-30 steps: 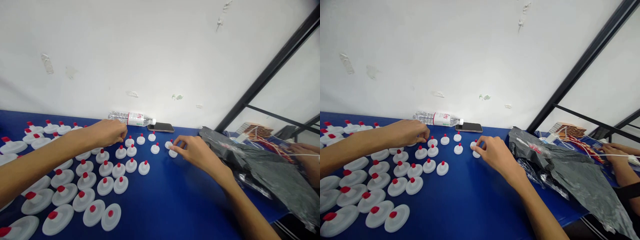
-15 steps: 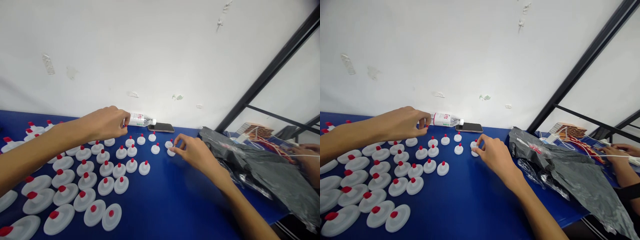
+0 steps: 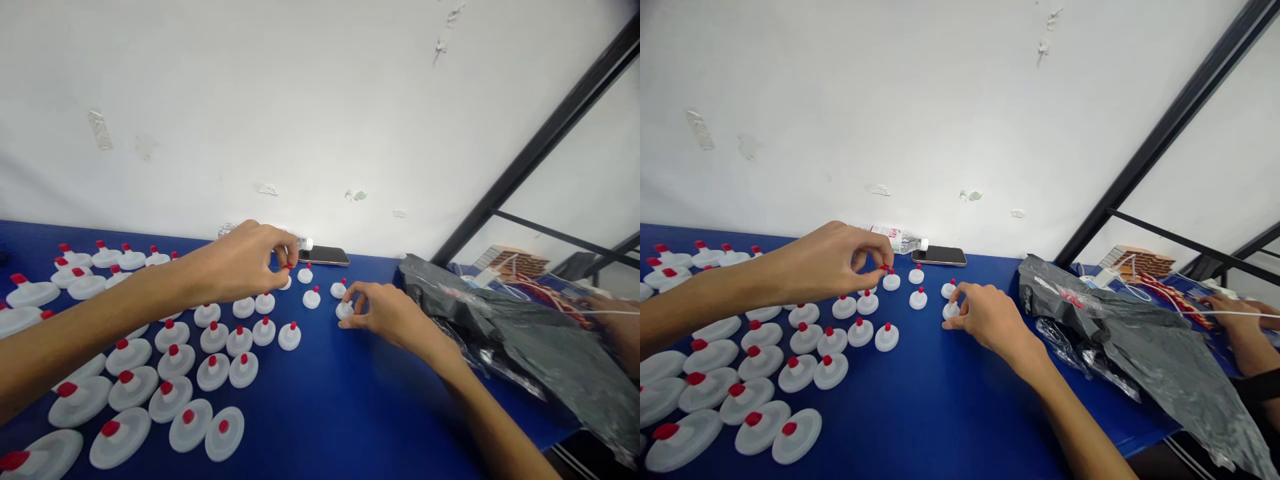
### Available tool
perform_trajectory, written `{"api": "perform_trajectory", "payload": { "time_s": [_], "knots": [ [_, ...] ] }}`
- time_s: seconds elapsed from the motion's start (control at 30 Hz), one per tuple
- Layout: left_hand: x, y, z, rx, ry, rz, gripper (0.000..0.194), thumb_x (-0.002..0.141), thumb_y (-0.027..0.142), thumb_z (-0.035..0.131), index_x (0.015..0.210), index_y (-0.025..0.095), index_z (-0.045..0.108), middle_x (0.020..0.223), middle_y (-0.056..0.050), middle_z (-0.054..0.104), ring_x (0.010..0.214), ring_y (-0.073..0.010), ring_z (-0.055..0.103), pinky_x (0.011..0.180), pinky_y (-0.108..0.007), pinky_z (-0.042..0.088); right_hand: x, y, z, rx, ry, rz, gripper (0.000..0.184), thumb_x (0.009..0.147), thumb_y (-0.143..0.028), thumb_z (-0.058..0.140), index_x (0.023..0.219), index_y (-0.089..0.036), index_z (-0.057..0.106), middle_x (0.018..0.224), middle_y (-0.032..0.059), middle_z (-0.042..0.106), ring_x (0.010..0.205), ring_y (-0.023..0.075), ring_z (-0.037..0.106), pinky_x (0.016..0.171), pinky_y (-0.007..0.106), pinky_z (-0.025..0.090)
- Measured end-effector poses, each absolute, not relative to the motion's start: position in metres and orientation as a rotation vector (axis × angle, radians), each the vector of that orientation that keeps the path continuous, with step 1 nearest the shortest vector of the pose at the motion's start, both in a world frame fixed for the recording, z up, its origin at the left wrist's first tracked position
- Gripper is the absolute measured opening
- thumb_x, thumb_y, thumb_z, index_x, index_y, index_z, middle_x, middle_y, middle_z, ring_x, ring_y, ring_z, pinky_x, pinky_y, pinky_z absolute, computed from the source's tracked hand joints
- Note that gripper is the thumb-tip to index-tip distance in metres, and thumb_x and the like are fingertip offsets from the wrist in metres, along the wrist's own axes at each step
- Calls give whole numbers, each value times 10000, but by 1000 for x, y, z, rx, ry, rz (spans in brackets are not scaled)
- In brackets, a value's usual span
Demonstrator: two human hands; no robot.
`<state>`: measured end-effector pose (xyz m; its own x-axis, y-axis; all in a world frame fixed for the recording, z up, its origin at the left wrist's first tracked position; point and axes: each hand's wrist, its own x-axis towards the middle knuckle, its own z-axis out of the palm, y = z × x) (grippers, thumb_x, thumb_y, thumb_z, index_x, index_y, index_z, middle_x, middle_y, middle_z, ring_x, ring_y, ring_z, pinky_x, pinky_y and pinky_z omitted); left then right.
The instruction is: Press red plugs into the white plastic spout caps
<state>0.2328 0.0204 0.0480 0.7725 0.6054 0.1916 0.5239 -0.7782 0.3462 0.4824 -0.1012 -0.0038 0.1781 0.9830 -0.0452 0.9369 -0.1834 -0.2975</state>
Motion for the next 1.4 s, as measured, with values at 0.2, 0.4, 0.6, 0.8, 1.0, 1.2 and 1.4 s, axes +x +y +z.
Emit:
{"api": "perform_trajectory", "payload": {
  "time_s": [0.2, 0.4, 0.6, 0.8, 1.0, 1.2, 1.4],
  "knots": [
    [239, 7, 46, 2664, 791, 406, 143, 817, 296, 620, 924, 249, 703, 565, 63, 616, 478, -119, 549, 560, -277, 426, 484, -99, -10, -2210, -1887, 285, 164, 820, -286, 822, 958, -257, 739, 974, 25, 787, 899, 243, 732, 709, 308, 457],
    [242, 2, 39, 2546, 687, 411, 114, 852, 337, 628, 895, 252, 689, 786, 33, 728, 522, -100, 612, 521, -250, 460, 471, -104, -7, -1886, -1869, 471, 376, 845, -252, 799, 1167, -273, 606, 977, 10, 775, 933, 226, 742, 826, 339, 537],
    [248, -5, 37, 2422, 648, 508, 128, 844, 312, 649, 916, 257, 740, 863, 13, 770, 646, -125, 691, 526, -222, 495, 446, -112, 2, -1557, -1873, 586, 616, 884, -203, 738, 1422, -301, 455, 1089, 20, 751, 1007, 208, 740, 951, 386, 573],
    [251, -7, 33, 2324, 571, 500, 131, 854, 303, 668, 915, 282, 782, 946, 20, 803, 872, -159, 761, 666, -231, 587, 436, -115, 4, -1486, -1839, 534, 693, 879, -227, 764, 1478, -306, 423, 1106, 10, 788, 1072, 237, 739, 991, 440, 570],
    [251, -7, 36, 2267, 618, 488, 118, 845, 295, 688, 904, 260, 784, 753, 25, 780, 629, -138, 723, 481, -204, 493, 435, -115, 3, -1429, -1761, 456, 637, 872, -214, 769, 1423, -310, 463, 1021, -14, 806, 1001, 223, 760, 997, 445, 564],
    [248, -13, 40, 2414, 564, 642, 235, 885, 373, 674, 1063, 261, 779, 968, -12, 797, 808, -163, 733, 628, -247, 557, 440, -111, 1, -1273, -1515, 708, 594, 847, -300, 827, 1348, -313, 509, 984, -2, 777, 936, 207, 762, 922, 391, 601],
    [243, -12, 41, 2580, 493, 547, 454, 834, 417, 755, 1264, 295, 675, 1127, -12, 742, 889, -166, 692, 660, -255, 527, 446, -108, 5, -1205, -1352, 1033, 647, 815, -340, 876, 1350, -306, 514, 965, 5, 782, 903, 201, 777, 862, 355, 604]
  ]
}}
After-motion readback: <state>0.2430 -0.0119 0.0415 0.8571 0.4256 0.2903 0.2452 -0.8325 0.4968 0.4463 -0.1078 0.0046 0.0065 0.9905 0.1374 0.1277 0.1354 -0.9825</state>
